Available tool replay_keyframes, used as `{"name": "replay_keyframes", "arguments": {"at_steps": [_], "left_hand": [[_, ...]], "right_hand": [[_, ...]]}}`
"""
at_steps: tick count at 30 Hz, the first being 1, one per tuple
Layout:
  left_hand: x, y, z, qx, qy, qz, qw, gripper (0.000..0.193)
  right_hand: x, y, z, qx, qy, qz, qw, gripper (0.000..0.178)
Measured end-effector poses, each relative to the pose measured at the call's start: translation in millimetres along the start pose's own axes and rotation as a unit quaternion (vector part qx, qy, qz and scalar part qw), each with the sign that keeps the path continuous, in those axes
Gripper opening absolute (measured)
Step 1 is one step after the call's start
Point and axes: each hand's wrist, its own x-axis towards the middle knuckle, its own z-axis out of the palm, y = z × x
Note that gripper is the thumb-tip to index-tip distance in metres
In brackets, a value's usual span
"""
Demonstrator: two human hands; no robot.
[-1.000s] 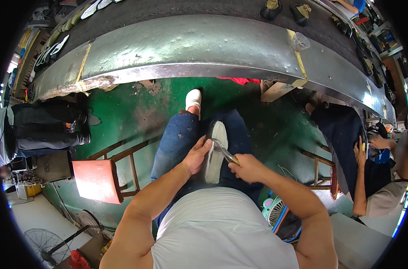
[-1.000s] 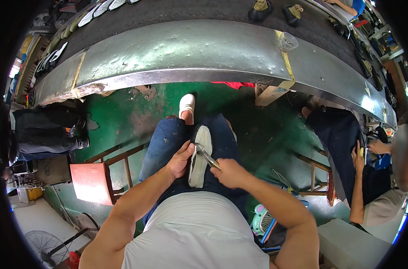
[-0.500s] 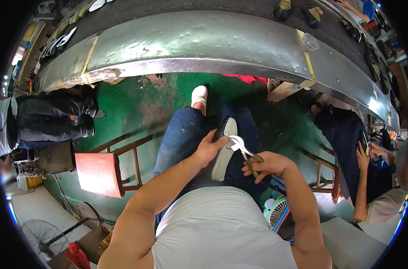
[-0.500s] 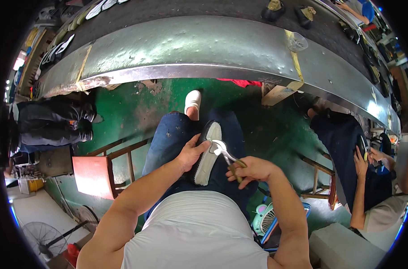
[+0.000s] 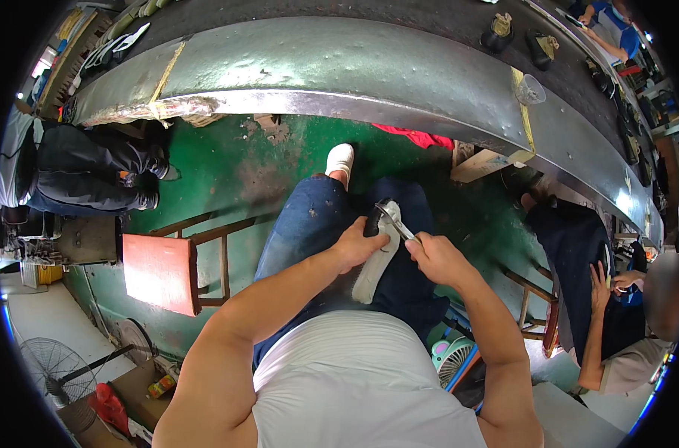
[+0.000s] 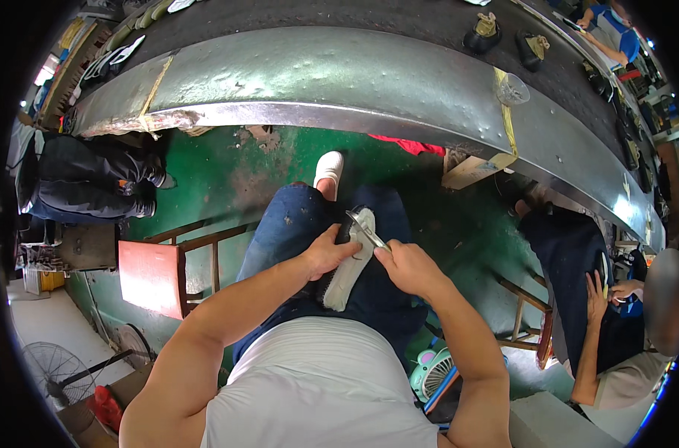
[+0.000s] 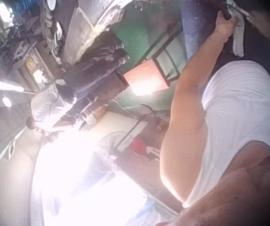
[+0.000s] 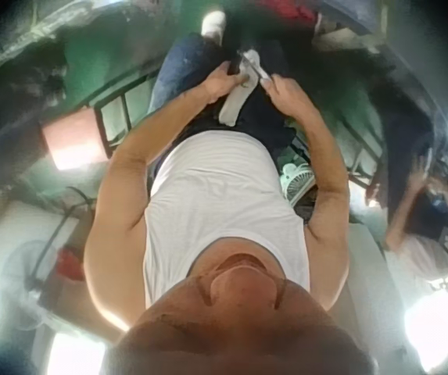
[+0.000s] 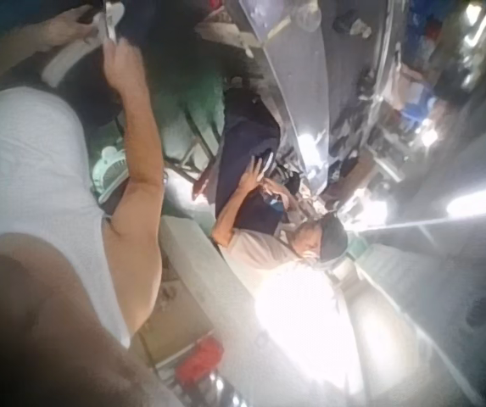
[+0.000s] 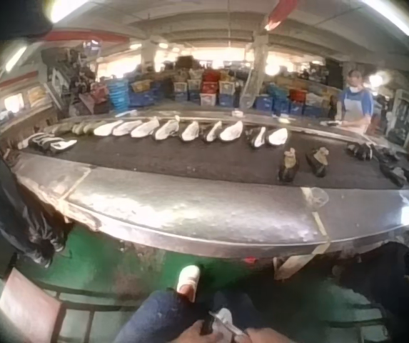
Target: Assembling and inspecting shoes on a factory conveyor belt, using pliers to pull and secure the shoe upper to the sole.
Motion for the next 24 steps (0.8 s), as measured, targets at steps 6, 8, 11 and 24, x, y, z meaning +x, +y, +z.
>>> {"name": "replay_keyframes", "arguments": {"at_steps": [6,8,11,24], "left_hand": [[9,-4,-13,0.016,-0.085,-0.027,0.996,0.087],[11,-5,-18,0.017,-0.084,-0.043,0.995,0.087],[8,14,-26,0.021,-0.132,-0.096,0.986,0.092],[21,-8,-27,-0.026,-0.126,-0.075,0.989,0.099]], "right_hand": [[-11,4,4,0.006,0.018,-0.013,1.0,0.04],[-29,-5,-8,0.148,-0.049,0.083,0.984,0.034],[-53,1,-13,0.068,-0.154,0.056,0.984,0.03],[-53,2,50,-0.089,0.034,-0.106,0.99,0.029]]}}
